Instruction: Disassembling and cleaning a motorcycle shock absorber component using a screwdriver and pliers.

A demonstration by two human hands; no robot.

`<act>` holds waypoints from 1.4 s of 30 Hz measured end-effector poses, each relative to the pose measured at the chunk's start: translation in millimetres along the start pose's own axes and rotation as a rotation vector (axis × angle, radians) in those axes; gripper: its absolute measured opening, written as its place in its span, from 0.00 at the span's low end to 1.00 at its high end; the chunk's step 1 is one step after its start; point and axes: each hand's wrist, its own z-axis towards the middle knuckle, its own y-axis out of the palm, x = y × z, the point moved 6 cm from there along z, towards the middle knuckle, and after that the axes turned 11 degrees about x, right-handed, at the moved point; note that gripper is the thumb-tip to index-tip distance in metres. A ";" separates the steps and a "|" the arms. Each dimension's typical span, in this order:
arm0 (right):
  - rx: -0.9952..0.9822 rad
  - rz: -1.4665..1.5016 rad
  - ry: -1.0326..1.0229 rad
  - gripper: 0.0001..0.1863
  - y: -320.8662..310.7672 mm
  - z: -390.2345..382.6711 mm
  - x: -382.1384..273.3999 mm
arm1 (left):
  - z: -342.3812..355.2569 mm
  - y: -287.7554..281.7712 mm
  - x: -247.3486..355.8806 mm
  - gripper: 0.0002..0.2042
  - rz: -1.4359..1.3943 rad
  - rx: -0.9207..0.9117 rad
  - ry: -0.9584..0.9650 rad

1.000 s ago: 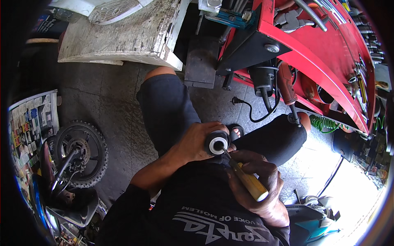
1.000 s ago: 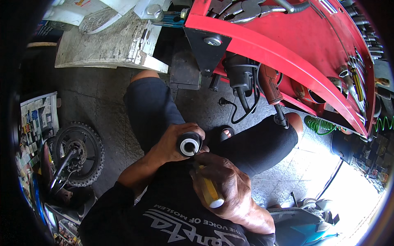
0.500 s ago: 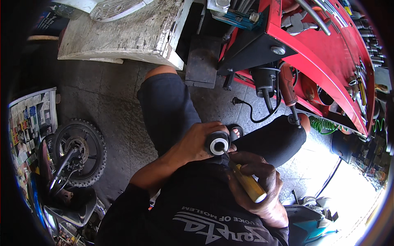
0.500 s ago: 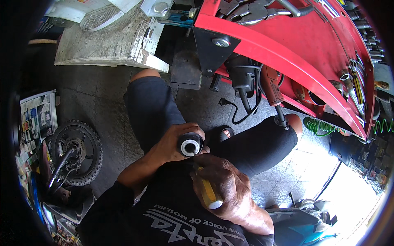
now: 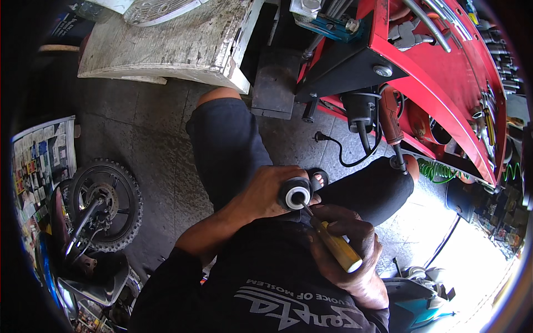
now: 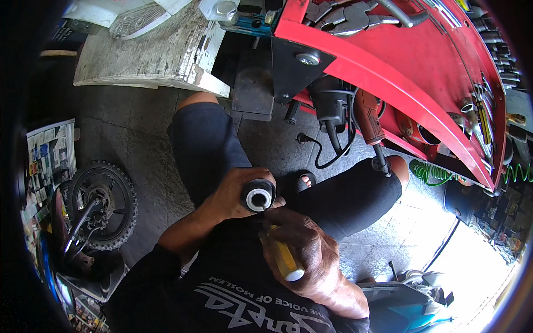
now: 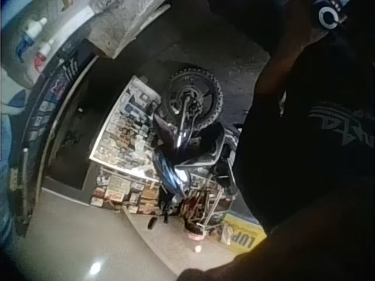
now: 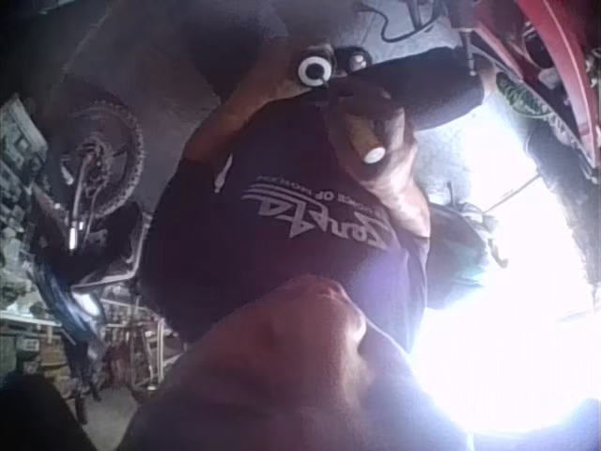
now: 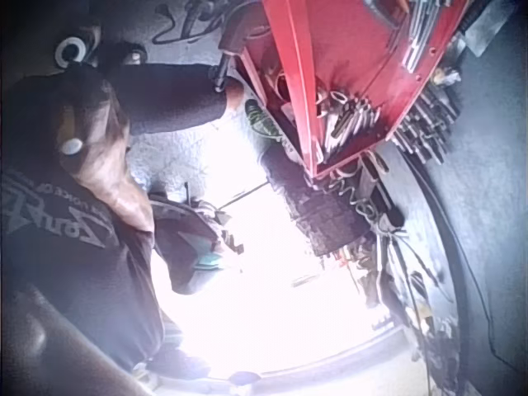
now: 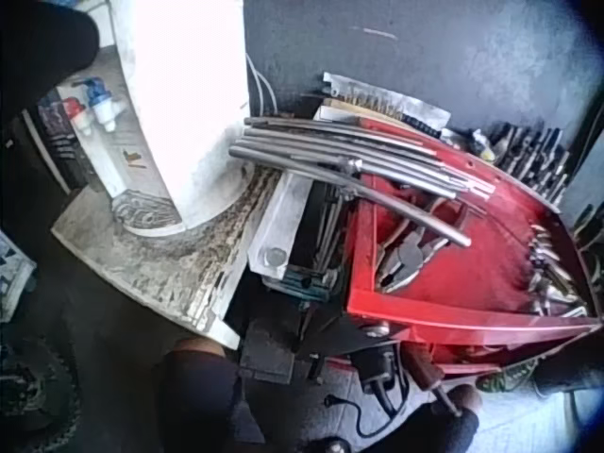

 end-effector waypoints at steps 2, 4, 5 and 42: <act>-0.004 -0.027 -0.018 0.24 0.1 0.2 -2.0 | 0.5 -0.4 1.3 0.14 -0.009 0.005 0.003; -0.008 -0.031 -0.032 0.24 0.7 0.3 -3.4 | 0.4 -0.8 2.5 0.14 -0.018 0.008 0.007; -0.009 -0.028 -0.038 0.25 1.1 0.2 -3.9 | -0.1 -1.1 2.7 0.14 -0.011 0.009 0.003; 0.027 0.064 0.037 0.25 -9.9 -3.8 0.6 | -1.1 2.0 1.8 0.19 0.067 -0.125 -0.011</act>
